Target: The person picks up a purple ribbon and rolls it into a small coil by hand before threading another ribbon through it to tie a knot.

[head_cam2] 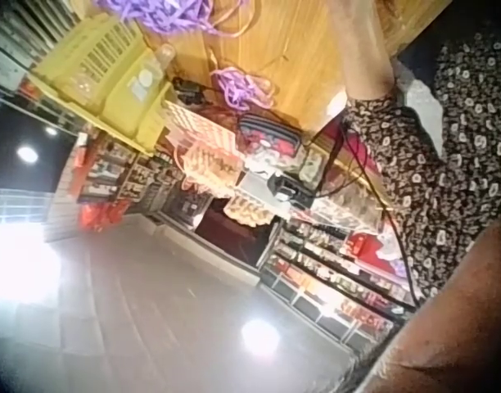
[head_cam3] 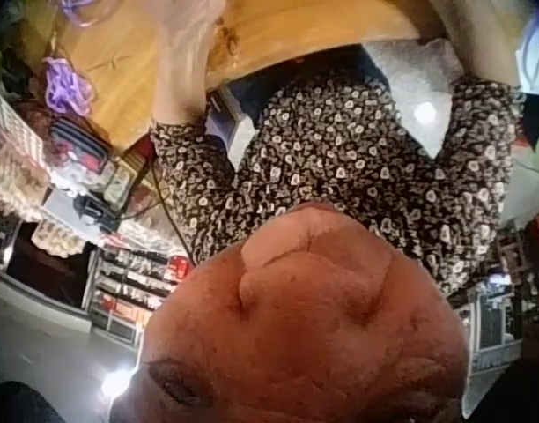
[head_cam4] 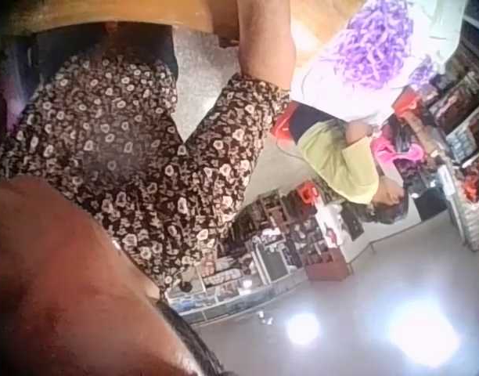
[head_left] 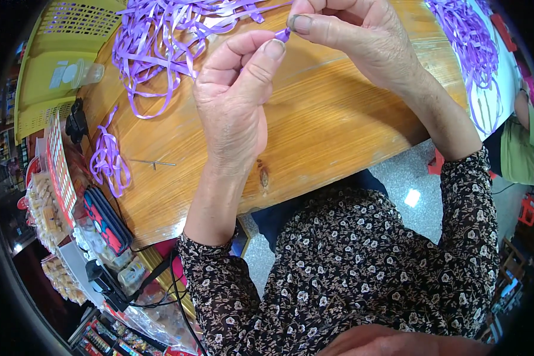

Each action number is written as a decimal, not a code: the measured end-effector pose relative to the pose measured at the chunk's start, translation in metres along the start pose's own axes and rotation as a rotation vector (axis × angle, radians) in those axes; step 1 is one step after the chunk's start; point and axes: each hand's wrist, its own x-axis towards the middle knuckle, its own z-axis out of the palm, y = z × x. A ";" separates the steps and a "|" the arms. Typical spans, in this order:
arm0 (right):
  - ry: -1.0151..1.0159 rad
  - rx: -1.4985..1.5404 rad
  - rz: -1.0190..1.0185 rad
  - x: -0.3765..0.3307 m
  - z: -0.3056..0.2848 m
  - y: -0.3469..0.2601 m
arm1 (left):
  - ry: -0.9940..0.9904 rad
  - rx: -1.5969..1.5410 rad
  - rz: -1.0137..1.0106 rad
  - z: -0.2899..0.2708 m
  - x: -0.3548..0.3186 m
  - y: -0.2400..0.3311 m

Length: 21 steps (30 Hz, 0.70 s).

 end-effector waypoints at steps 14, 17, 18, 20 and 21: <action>-0.285 0.033 -0.738 0.031 -0.024 0.030 | 0.065 -0.029 0.000 0.006 0.000 0.000; -0.194 -0.320 -0.643 0.012 -0.013 0.003 | 0.057 0.011 0.001 0.003 -0.003 0.001; -0.097 -0.641 -0.454 0.002 -0.011 -0.009 | 0.081 0.025 -0.014 0.006 -0.003 0.002; -0.098 -0.686 -0.591 0.003 -0.005 -0.010 | 0.107 0.042 -0.031 0.008 -0.003 0.003; -0.098 -0.735 -0.730 0.003 -0.003 -0.011 | 0.089 0.038 -0.056 0.008 -0.003 0.003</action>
